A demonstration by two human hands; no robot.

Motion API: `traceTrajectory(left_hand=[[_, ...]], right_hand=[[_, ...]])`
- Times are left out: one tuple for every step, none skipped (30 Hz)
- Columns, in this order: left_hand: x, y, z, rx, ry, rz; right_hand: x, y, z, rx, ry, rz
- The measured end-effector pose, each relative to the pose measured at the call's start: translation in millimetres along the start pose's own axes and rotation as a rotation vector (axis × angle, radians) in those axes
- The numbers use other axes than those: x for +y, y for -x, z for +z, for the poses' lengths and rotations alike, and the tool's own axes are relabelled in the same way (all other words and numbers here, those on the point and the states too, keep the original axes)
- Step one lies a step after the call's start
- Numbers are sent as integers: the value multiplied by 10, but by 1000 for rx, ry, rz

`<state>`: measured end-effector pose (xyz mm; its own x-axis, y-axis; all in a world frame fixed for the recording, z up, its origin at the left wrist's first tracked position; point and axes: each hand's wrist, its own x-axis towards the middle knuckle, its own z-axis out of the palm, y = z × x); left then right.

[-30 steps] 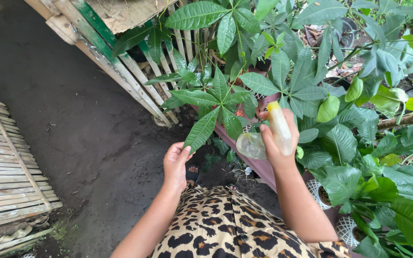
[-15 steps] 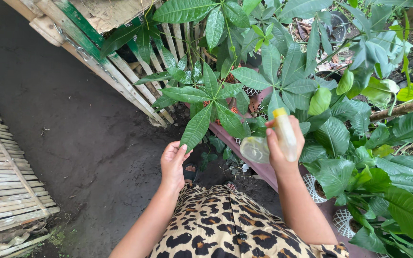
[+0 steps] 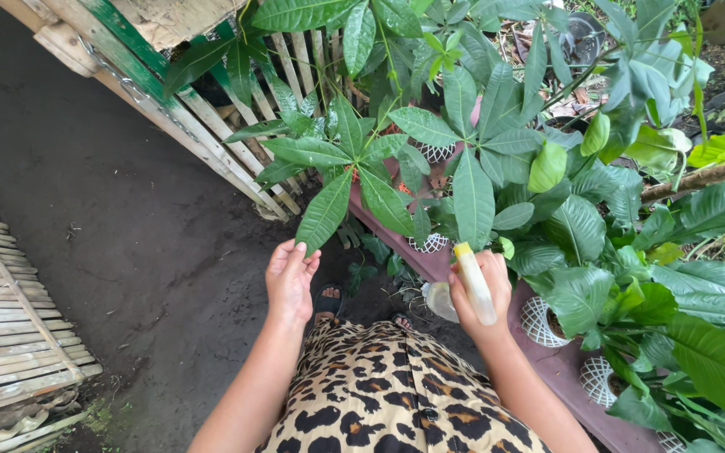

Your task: The person walks along a narrow path in a plant nursery and sprays water on various potted plants using a handheld spray bottle. They move from one plant to the next, misting the leaves of different species.

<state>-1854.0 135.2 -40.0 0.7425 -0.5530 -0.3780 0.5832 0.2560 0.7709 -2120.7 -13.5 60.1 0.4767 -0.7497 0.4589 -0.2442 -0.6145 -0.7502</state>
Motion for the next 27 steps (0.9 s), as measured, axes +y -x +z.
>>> traceTrajectory(left_hand=[[2,-3,1,-3,14,3],[5,-9,4,-3,23,4],[6,-10,4,-3,32,3],[-2,-6,11,-2,41,1],[-13,-5,22,-5,55,-3],[-19,-4,30,-7,70,-6],[-26,2,37,-8,84,-9],[-32,11,45,-3,93,-13],[-41,18,55,1,103,-17],[-53,31,65,5,115,-21],[-64,46,73,4,127,-14],[-70,56,79,3,139,-7],[-78,64,94,1,152,2],[-87,79,114,4,158,4],[-100,104,133,9,164,4],[-110,133,155,13,169,5],[-130,178,184,17,182,-13],[-167,240,225,22,194,-33],[-213,294,289,23,207,-52],[-267,360,369,-12,155,-97],[-333,451,453,-47,103,-142],[-397,527,550,-82,50,-186],[-458,574,665,-161,-19,-223],[-509,607,773,-238,-87,-261],[-561,657,882,-301,-146,-249],[-610,687,1001,-364,-204,-236],[-666,711,1131,-429,-262,-225]], right_hand=[[12,30,-48,-4,2,-9],[24,59,-94,-7,4,-19],[36,97,-130,-9,3,-45],[52,136,-160,-11,2,-70],[73,169,-182,-13,0,-96],[98,199,-197,-34,15,-84],[124,227,-205,-56,29,-72],[146,256,-214,-78,43,-60],[161,294,-227,-75,59,-62],[167,335,-244,-73,75,-65],[172,366,-275,-72,91,-68],[178,389,-318,-54,79,-70],[184,398,-368,-37,67,-73],[184,401,-414,-19,55,-76],[181,408,-478,14,23,-64],[181,409,-554,47,-9,-51],[185,403,-604,81,-41,-38],[198,385,-639,84,-3,-41],[224,357,-694,88,35,-45],[244,337,-746,94,73,-51],[254,332,-780,96,83,-35],[262,328,-803,97,92,-20],[265,329,-823,99,102,-4],[259,329,-827,98,107,1],[245,346,-850,98,113,7],[226,355,-872,98,119,12],[205,358,-893,97,96,0]])
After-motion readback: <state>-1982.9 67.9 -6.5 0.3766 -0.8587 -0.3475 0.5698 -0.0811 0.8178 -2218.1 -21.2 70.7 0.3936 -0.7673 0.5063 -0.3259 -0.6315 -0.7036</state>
